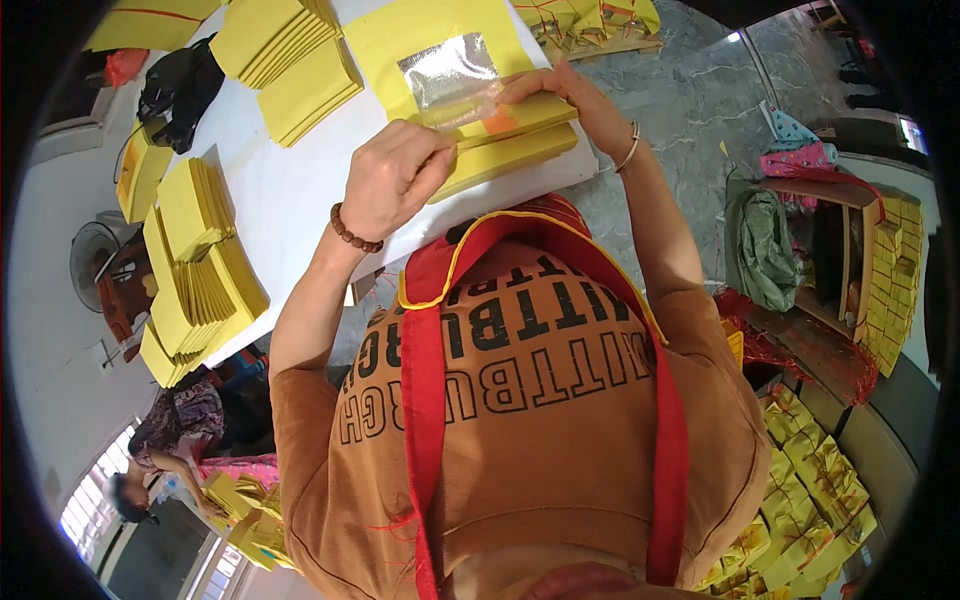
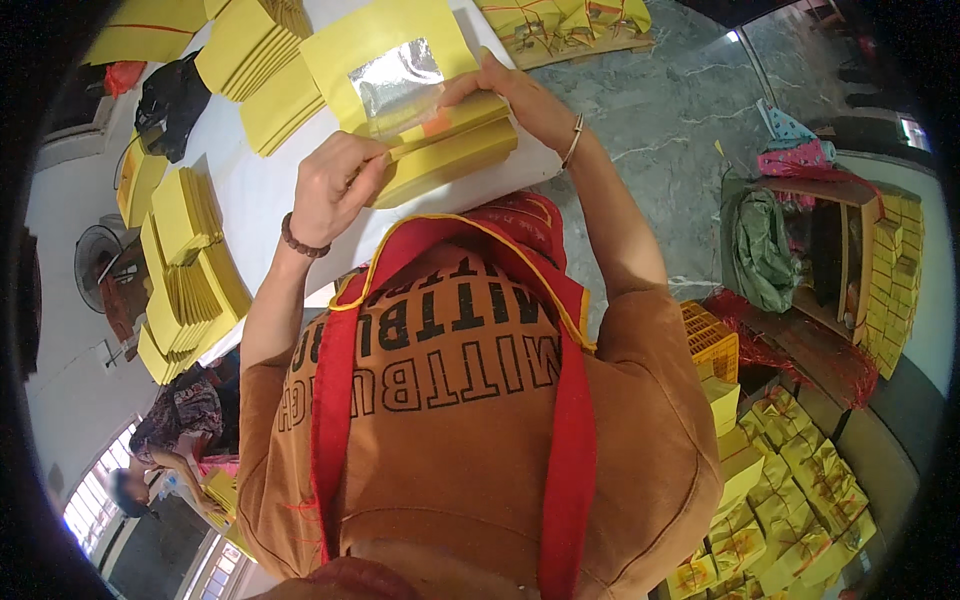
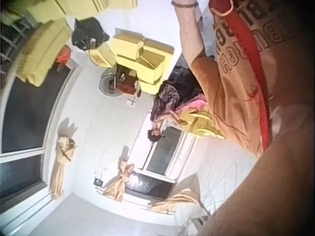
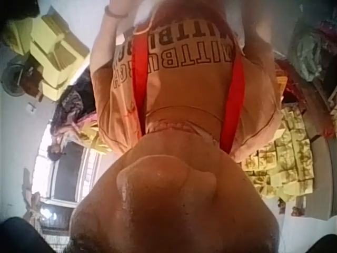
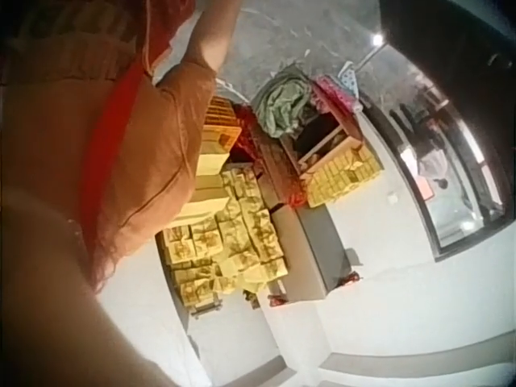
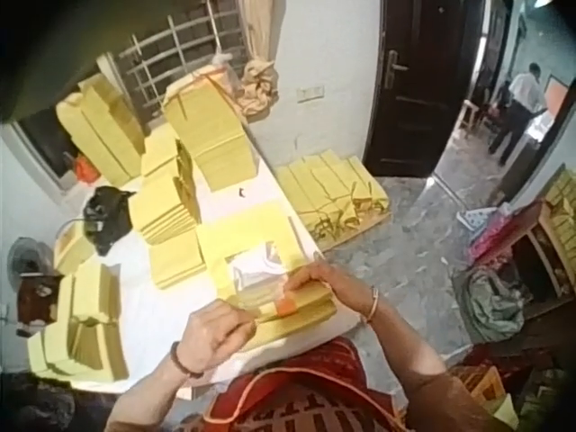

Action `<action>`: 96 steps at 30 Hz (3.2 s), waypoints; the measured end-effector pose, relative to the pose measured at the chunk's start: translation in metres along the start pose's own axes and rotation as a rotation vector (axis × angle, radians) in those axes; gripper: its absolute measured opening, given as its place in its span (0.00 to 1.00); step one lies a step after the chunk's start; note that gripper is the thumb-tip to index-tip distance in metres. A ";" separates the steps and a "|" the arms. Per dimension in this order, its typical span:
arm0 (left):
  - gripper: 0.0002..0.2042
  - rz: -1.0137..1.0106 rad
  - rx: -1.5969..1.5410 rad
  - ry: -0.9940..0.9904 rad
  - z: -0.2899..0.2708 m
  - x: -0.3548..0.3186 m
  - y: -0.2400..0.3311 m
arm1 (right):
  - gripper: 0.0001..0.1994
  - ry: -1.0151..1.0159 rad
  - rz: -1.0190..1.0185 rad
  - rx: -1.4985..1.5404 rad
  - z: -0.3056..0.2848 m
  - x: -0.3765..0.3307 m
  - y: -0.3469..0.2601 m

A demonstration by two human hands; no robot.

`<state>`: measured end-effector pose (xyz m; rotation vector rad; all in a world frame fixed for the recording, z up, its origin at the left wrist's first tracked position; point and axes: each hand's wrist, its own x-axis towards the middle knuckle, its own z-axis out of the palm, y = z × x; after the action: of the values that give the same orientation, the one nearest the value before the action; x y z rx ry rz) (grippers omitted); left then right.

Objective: Folding and stacking sheets of joss paper with metallic foil squares.

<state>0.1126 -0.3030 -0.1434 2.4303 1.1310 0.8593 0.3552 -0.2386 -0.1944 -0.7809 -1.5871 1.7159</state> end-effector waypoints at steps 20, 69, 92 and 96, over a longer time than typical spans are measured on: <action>0.09 -0.591 -0.493 -0.019 0.004 0.001 -0.022 | 0.19 0.067 0.065 -0.004 0.000 -0.003 0.003; 0.15 -0.075 0.311 0.073 -0.037 -0.265 -0.123 | 0.10 -0.148 -0.572 -0.992 0.220 0.049 0.111; 0.11 -0.568 -0.209 0.023 -0.052 -0.239 -0.140 | 0.14 -0.059 0.078 -0.678 0.229 0.053 0.114; 0.13 -0.911 -0.263 -0.177 -0.055 -0.230 -0.146 | 0.17 0.009 0.165 -0.687 0.229 0.057 0.119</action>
<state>-0.1228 -0.3861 -0.2650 1.4711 1.6874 0.4350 0.1299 -0.3353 -0.2931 -1.2680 -2.1854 1.2494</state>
